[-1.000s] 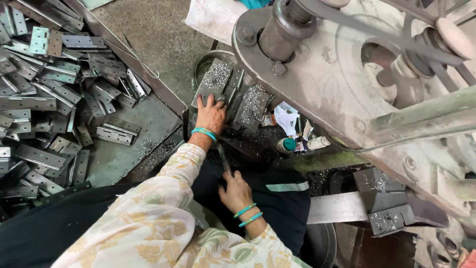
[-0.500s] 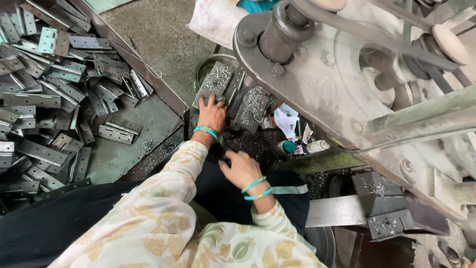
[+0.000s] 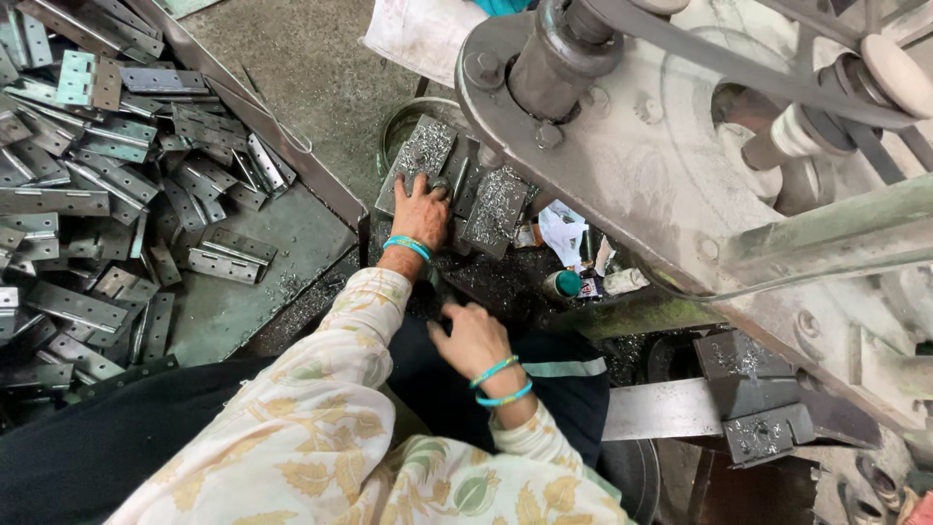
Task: The person places metal hinge components into a drilling machine fixture by hand, activates the machine to drill holes, and then removes the finished pieces, placing them into a collection bin.
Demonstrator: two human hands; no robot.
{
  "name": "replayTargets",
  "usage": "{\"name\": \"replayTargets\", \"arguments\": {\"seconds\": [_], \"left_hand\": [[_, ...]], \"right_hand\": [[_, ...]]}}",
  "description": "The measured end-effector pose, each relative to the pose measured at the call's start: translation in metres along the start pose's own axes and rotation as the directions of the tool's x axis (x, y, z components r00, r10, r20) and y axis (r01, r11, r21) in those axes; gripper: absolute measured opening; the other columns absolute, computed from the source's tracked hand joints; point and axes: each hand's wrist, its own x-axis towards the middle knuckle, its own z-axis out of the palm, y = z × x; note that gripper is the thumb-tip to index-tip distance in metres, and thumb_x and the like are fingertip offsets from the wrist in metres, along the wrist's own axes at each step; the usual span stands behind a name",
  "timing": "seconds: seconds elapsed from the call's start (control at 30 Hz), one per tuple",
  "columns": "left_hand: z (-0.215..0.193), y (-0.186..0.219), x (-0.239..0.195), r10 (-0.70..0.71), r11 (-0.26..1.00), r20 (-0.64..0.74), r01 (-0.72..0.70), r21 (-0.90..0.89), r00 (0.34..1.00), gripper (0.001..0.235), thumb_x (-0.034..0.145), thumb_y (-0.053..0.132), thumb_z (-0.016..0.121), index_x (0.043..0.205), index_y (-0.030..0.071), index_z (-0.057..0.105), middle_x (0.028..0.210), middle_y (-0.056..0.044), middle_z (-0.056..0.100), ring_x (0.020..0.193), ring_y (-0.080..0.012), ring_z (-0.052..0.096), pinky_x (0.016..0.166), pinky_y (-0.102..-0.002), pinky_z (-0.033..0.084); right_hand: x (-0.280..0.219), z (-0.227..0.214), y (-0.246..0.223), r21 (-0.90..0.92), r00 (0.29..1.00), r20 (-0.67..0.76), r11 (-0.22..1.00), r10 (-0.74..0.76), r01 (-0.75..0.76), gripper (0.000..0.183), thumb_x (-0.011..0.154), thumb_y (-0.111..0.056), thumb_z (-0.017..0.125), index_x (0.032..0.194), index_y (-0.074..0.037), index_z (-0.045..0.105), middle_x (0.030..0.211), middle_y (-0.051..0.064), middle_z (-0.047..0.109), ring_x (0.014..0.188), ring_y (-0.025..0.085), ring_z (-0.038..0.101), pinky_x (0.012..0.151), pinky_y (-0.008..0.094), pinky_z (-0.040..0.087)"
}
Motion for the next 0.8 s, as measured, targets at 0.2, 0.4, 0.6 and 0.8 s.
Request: {"name": "replayTargets", "arguments": {"seconds": [0.2, 0.4, 0.6, 0.8], "left_hand": [[0.002, 0.000, -0.009, 0.008, 1.000, -0.040, -0.007, 0.005, 0.999, 0.037, 0.091, 0.021, 0.057, 0.124, 0.018, 0.073, 0.131, 0.002, 0.065, 0.140, -0.0340, 0.039, 0.113, -0.074, 0.022], [0.001, -0.003, -0.011, 0.025, 1.000, -0.112, -0.025, 0.007, 0.993, 0.042, 0.087, 0.019, 0.057, 0.126, 0.017, 0.072, 0.135, -0.001, 0.064, 0.139, -0.0355, 0.038, 0.111, -0.073, 0.022], [0.000, -0.002, -0.007, 0.030, 0.999, -0.097, -0.031, -0.011, 0.995, 0.033, 0.092, 0.019, 0.055, 0.118, 0.016, 0.074, 0.130, 0.001, 0.065, 0.140, -0.0355, 0.039, 0.112, -0.073, 0.022], [-0.009, -0.001, 0.022, -0.008, 1.000, 0.035, 0.007, 0.016, 0.999, 0.027, 0.096, 0.021, 0.054, 0.111, 0.017, 0.076, 0.128, 0.003, 0.065, 0.140, -0.0332, 0.039, 0.116, -0.073, 0.021]], "right_hand": [[0.026, -0.019, -0.004, -0.019, 1.000, -0.020, 1.000, -0.022, 0.021, 0.036, 0.089, -0.046, 0.068, 0.103, -0.014, 0.078, 0.095, 0.023, 0.074, 0.090, 0.044, 0.071, 0.082, 0.053, 0.058], [-0.035, 0.070, 0.017, 0.092, 0.993, -0.121, 0.996, -0.003, 0.014, 0.035, 0.084, -0.035, 0.072, 0.111, -0.013, 0.072, 0.106, 0.021, 0.064, 0.089, 0.044, 0.068, 0.077, 0.053, 0.057], [-0.017, 0.035, 0.011, 0.008, 1.000, -0.011, 1.000, 0.001, -0.001, 0.039, 0.086, -0.040, 0.071, 0.112, -0.012, 0.071, 0.106, 0.022, 0.066, 0.092, 0.044, 0.068, 0.078, 0.053, 0.057], [0.016, -0.013, -0.001, -0.092, 0.998, -0.027, 0.994, -0.056, 0.054, 0.038, 0.091, -0.045, 0.068, 0.109, -0.013, 0.075, 0.107, 0.022, 0.070, 0.096, 0.043, 0.070, 0.083, 0.052, 0.057]]}}
